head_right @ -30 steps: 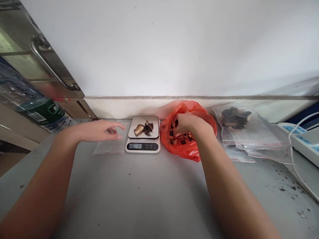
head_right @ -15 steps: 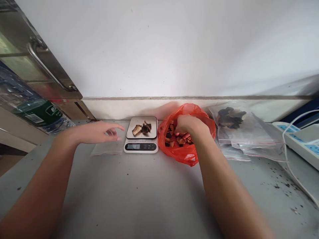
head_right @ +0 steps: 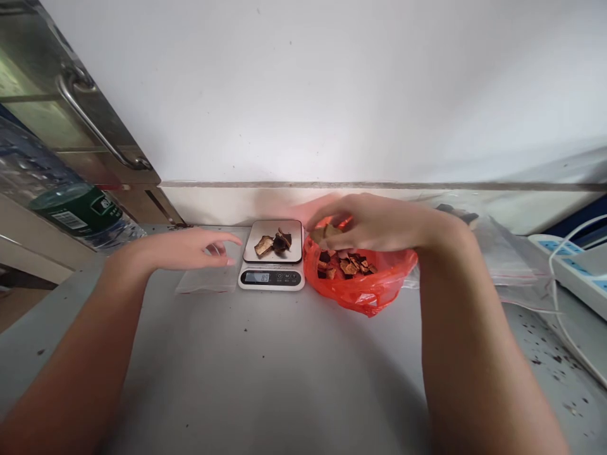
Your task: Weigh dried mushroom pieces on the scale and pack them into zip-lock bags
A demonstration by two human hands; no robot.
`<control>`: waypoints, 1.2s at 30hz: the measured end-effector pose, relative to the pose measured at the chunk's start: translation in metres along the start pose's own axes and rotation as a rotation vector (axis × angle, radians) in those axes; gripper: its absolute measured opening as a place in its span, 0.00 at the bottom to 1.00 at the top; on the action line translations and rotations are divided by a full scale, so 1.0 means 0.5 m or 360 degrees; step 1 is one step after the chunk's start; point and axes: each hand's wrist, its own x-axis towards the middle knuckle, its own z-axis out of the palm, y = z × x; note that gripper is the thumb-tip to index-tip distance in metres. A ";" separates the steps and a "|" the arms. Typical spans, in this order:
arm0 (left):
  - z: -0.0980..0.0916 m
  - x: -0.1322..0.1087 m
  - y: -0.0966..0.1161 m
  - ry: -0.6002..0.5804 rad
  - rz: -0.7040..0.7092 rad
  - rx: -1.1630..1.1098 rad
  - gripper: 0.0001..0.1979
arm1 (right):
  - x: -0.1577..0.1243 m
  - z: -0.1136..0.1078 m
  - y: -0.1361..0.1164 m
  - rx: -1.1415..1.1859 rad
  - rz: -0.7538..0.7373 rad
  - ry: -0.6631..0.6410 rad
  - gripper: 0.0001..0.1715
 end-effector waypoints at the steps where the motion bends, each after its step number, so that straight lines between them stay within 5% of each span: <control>1: 0.000 0.001 -0.001 -0.0004 0.0010 0.0002 0.37 | 0.007 0.006 -0.006 0.0074 -0.0074 0.0023 0.17; 11: 0.002 0.007 -0.015 -0.0023 0.0042 -0.0021 0.37 | 0.097 0.106 -0.006 0.0128 0.0008 0.0302 0.12; 26: 0.005 0.011 -0.017 -0.0012 0.0046 0.0000 0.36 | 0.119 0.128 0.026 0.0353 0.0073 0.0152 0.40; 31: 0.004 0.012 -0.026 0.0007 0.0056 0.0001 0.36 | 0.103 0.102 0.032 0.0525 0.0054 0.0191 0.32; 36: 0.002 0.012 -0.031 -0.0094 0.0015 -0.0014 0.37 | 0.085 0.075 0.019 0.0428 0.0070 0.0274 0.08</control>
